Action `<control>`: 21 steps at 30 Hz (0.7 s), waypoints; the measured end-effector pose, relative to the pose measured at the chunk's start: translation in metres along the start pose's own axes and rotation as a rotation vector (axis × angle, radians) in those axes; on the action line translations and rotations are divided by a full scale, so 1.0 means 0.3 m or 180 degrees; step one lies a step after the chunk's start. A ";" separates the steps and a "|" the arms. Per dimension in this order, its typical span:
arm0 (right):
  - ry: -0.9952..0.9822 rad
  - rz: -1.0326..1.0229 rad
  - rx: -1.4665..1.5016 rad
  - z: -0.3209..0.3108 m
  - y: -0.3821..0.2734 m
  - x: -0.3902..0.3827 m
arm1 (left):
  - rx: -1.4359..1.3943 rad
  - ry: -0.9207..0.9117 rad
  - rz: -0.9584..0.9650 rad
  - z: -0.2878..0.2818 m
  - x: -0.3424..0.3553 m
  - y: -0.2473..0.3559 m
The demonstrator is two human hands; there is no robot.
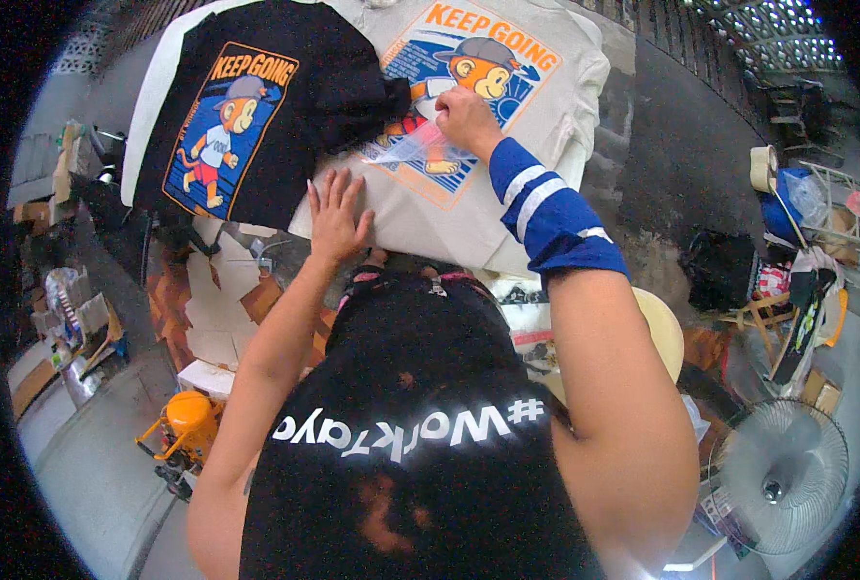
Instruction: The person prepares a black t-shirt on a heat press, aligns a transfer sheet with a cartoon monkey design, and uses a utility knife to trim the edges. The person then places the transfer on the shirt, smooths it, and hands the finished shirt to another person.
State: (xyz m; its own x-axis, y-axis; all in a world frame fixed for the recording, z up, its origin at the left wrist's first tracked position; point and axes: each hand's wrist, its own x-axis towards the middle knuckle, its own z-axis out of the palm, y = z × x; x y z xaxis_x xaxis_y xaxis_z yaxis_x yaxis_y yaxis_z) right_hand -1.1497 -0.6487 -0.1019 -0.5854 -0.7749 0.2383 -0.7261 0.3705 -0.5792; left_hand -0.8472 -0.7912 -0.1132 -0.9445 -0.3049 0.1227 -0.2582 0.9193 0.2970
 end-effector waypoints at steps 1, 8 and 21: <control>0.0075 -0.0016 -0.0044 0.008 0.022 0.030 | -0.0007 -0.0045 -0.0008 -0.006 0.004 0.003; 0.0452 0.0694 -0.0001 0.036 0.112 0.166 | 0.0094 -0.0289 -0.0338 -0.054 0.169 -0.078; 0.0874 0.1730 -0.0274 0.004 0.195 0.169 | 0.0859 0.0195 -0.1576 0.024 0.316 -0.319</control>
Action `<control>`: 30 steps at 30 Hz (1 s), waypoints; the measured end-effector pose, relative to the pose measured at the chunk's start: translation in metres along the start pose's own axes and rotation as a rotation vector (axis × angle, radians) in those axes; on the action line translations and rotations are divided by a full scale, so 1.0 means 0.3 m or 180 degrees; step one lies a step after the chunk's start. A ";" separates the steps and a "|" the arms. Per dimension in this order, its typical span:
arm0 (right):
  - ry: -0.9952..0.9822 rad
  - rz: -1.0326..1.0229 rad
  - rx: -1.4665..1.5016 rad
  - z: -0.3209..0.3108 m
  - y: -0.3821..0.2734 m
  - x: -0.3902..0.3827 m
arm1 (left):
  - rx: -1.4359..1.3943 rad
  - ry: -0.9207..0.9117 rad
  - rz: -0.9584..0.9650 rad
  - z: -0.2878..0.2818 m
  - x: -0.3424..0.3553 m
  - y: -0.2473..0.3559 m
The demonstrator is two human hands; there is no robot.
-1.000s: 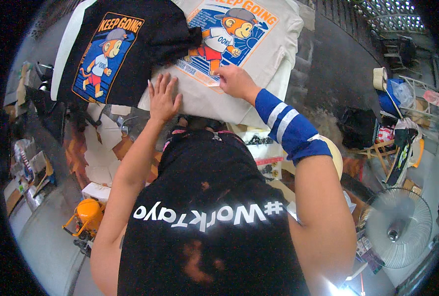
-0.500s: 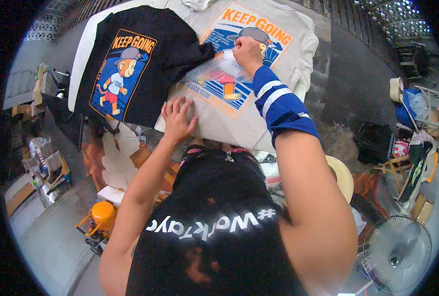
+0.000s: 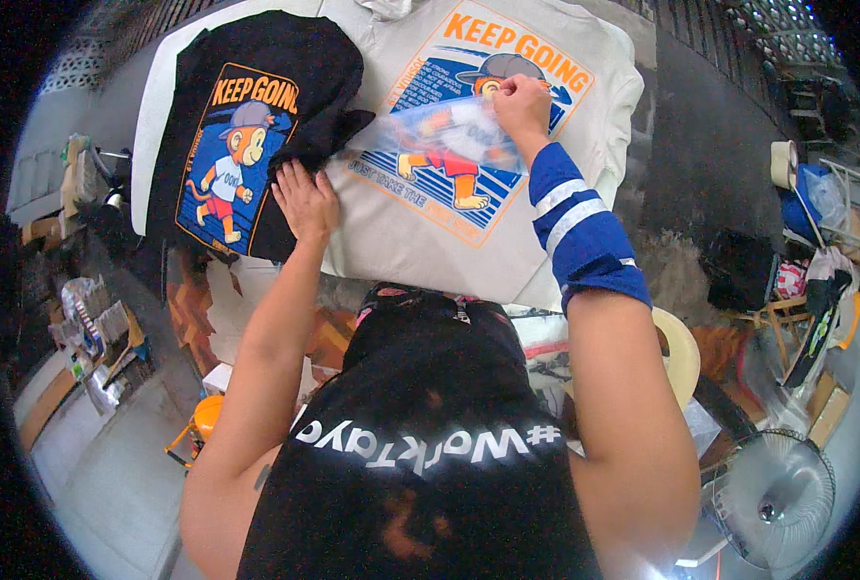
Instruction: The person prepares a black t-shirt on a heat press, aligns a transfer sheet with a cartoon monkey design, and uses a utility knife to trim the edges. The person then places the transfer on the shirt, smooths it, and hands the finished shirt to another person.
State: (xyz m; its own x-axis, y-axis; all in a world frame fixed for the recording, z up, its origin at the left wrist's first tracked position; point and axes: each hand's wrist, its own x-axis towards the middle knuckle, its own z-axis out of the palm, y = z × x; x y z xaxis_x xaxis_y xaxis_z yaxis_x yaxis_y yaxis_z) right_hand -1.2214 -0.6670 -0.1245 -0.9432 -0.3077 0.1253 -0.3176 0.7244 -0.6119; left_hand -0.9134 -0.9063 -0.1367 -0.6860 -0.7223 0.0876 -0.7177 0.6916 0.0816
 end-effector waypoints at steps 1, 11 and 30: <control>0.0043 0.0094 -0.0048 -0.008 0.008 0.005 | 0.0033 -0.0032 -0.0013 0.005 -0.007 -0.005; 0.1107 0.1571 0.0084 -0.162 0.266 0.198 | 0.0134 -0.0068 0.0036 -0.010 0.002 -0.005; 0.0478 0.2556 -0.4101 -1.336 0.730 -0.666 | 0.0050 -0.0206 0.0354 -0.006 0.012 -0.061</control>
State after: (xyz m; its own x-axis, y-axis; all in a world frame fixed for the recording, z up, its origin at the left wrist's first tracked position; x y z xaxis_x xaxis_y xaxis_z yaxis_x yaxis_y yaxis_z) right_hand -1.1415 -0.1996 0.0294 -0.8777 0.4226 0.2260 0.4762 0.7156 0.5110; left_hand -0.9025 -0.9214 -0.1361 -0.7675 -0.6404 0.0311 -0.6381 0.7676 0.0594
